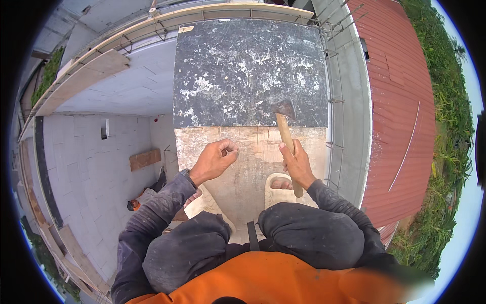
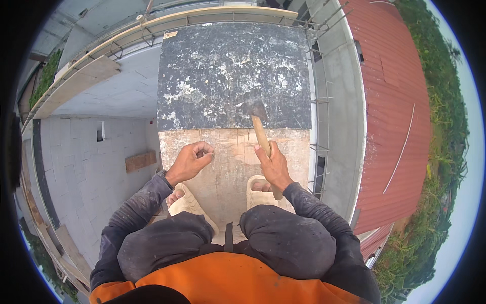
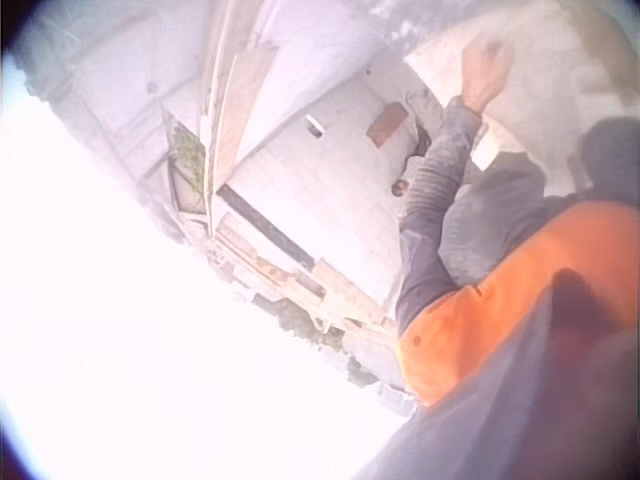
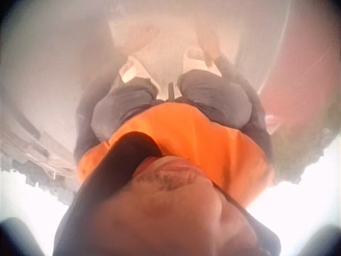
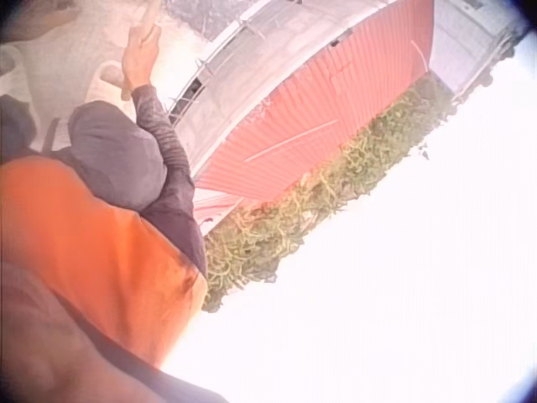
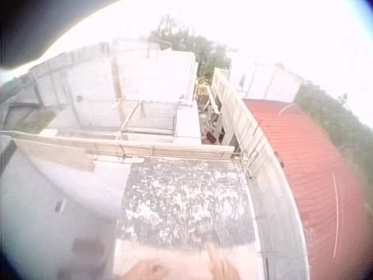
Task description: The person places a dark textured panel over a wooden structure at a construction site and uses a hammer to nail a wooden strip along its edge to secure it.
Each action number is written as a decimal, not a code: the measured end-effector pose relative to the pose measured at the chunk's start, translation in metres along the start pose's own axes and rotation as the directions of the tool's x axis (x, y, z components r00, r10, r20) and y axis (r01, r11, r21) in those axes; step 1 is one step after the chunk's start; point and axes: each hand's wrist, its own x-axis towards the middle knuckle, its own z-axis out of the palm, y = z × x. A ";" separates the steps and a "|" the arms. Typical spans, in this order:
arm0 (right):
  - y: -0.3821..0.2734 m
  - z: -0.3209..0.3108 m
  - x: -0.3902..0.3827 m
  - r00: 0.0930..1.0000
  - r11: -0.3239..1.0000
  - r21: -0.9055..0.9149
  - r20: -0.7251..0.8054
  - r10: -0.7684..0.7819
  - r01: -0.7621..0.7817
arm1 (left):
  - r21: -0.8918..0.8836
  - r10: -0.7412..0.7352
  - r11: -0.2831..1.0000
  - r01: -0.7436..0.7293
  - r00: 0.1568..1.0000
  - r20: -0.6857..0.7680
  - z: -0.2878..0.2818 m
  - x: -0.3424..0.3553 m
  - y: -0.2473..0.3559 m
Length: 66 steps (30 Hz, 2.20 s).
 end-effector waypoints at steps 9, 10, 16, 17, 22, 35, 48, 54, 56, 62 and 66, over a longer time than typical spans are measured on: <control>0.104 -0.063 0.003 0.925 0.959 -0.180 -0.352 0.146 -0.220 | 0.156 -0.027 0.988 0.014 0.996 0.083 -0.042 0.070 0.042; 0.108 -0.063 0.004 0.926 0.960 -0.170 -0.343 0.155 -0.224 | 0.210 -0.001 0.977 -0.021 0.995 0.104 -0.036 0.084 0.049; 0.113 -0.063 0.015 0.917 0.945 0.033 -0.232 0.325 -0.326 | 0.052 0.186 0.979 -0.196 0.971 0.152 0.063 0.202 0.090; 0.115 -0.062 0.017 0.919 0.946 0.053 -0.228 0.322 -0.319 | 0.007 0.232 0.972 -0.236 0.958 0.166 0.086 0.220 0.093; 0.113 -0.068 0.013 0.916 0.923 0.164 -0.149 0.373 -0.349 | 0.022 0.295 0.953 -0.302 0.941 0.166 0.189 0.265 0.098; 0.132 -0.086 -0.036 0.854 0.687 0.627 -0.066 0.516 -0.367 | 0.319 0.693 0.646 -0.694 0.708 0.136 0.241 0.264 0.077; 0.120 -0.106 -0.025 0.876 0.831 0.482 -0.226 0.426 -0.279 | 0.397 0.751 0.555 -0.730 0.646 0.138 0.250 0.271 0.073; 0.137 -0.099 -0.025 0.891 0.960 0.171 -0.366 0.269 -0.220 | 0.377 0.759 0.559 -0.739 0.639 0.127 0.251 0.273 0.073; 0.127 -0.105 -0.021 0.892 0.959 0.167 -0.357 0.277 -0.231 | 0.402 0.745 0.561 -0.724 0.653 0.137 0.249 0.273 0.072; 0.121 -0.107 -0.014 0.900 0.972 -0.009 -0.379 0.213 -0.234 | 0.410 0.727 0.578 -0.706 0.674 0.136 0.252 0.274 0.070; 0.114 -0.112 -0.010 0.893 0.941 0.091 -0.297 0.338 -0.326 | 0.428 0.720 0.577 -0.695 0.681 0.135 0.253 0.272 0.070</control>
